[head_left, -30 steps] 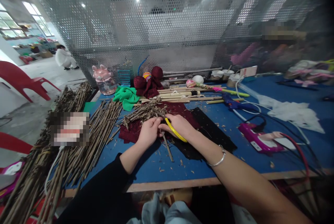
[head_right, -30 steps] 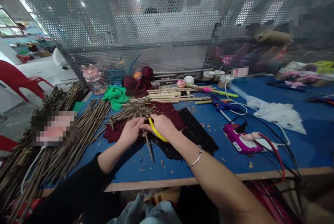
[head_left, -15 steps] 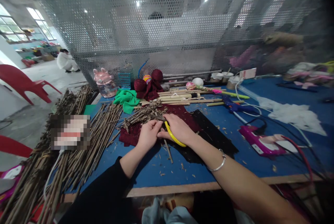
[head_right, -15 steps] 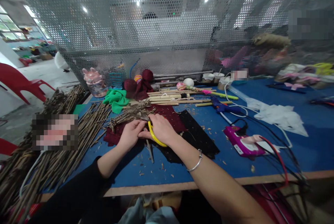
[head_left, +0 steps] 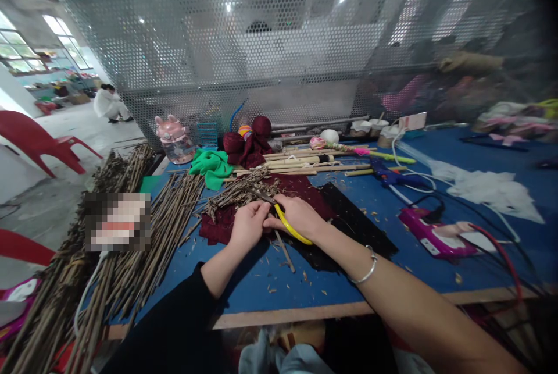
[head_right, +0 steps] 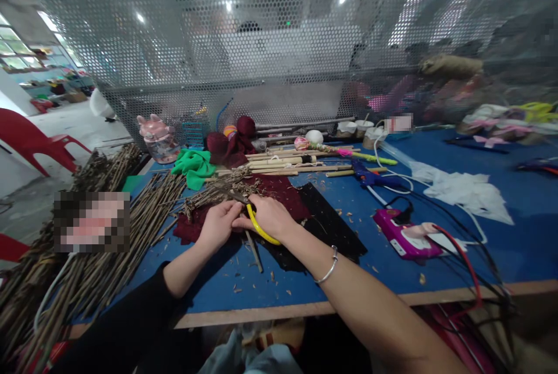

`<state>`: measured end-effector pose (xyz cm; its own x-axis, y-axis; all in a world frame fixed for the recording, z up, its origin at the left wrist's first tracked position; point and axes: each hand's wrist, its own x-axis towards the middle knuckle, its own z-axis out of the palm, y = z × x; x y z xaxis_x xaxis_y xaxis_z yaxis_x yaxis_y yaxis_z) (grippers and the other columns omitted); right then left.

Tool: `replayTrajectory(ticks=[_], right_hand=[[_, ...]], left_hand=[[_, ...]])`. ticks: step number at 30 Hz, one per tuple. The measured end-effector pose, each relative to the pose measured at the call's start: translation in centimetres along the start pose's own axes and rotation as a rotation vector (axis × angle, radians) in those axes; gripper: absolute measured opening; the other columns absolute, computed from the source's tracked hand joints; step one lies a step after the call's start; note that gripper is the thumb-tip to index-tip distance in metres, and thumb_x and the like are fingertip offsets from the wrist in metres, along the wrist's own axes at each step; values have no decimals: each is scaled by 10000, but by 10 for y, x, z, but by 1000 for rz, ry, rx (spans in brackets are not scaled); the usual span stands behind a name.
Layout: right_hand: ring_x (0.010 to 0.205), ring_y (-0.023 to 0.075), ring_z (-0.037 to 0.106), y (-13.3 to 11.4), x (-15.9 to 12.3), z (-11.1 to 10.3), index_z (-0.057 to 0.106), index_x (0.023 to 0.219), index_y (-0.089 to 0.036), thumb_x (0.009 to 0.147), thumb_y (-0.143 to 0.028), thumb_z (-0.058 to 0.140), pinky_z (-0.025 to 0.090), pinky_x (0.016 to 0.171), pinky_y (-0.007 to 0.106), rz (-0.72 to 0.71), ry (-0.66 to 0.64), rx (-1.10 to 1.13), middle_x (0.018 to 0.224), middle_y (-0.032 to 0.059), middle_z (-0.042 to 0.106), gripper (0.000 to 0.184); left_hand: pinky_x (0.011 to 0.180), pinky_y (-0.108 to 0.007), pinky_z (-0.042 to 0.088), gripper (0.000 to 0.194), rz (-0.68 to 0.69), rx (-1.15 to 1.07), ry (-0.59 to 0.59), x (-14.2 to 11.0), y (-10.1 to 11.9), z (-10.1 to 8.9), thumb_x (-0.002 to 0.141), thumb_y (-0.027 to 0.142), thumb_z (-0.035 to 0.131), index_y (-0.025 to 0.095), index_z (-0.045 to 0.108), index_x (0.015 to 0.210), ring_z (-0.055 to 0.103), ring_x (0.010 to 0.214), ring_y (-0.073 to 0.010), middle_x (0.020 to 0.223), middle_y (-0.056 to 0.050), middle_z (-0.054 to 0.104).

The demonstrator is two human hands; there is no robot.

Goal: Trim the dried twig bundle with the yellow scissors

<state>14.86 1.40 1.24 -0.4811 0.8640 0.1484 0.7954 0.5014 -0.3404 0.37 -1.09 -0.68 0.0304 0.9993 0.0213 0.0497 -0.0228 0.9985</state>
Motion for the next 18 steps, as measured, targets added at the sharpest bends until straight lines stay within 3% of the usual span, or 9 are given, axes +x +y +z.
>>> replayTrajectory(ticks=[11, 18], right_hand=[[681, 215, 623, 5, 3, 0, 602, 914, -207, 720, -655, 485, 361, 543, 239, 18, -40, 0, 727, 75, 653, 503], [620, 140, 533, 30, 8, -22, 539, 1038, -169, 702, -552, 565, 385, 574, 220, -27, 27, 381, 722, 2, 599, 510]], left_hand=[[391, -193, 370, 309, -84, -6, 19, 0, 3, 0, 747, 439, 514, 162, 508, 610, 440, 375, -82, 445, 42, 470], [393, -168, 384, 299, -70, -130, 131, 2, 2, -4, 774, 458, 448, 176, 437, 674, 429, 394, -62, 506, 55, 446]])
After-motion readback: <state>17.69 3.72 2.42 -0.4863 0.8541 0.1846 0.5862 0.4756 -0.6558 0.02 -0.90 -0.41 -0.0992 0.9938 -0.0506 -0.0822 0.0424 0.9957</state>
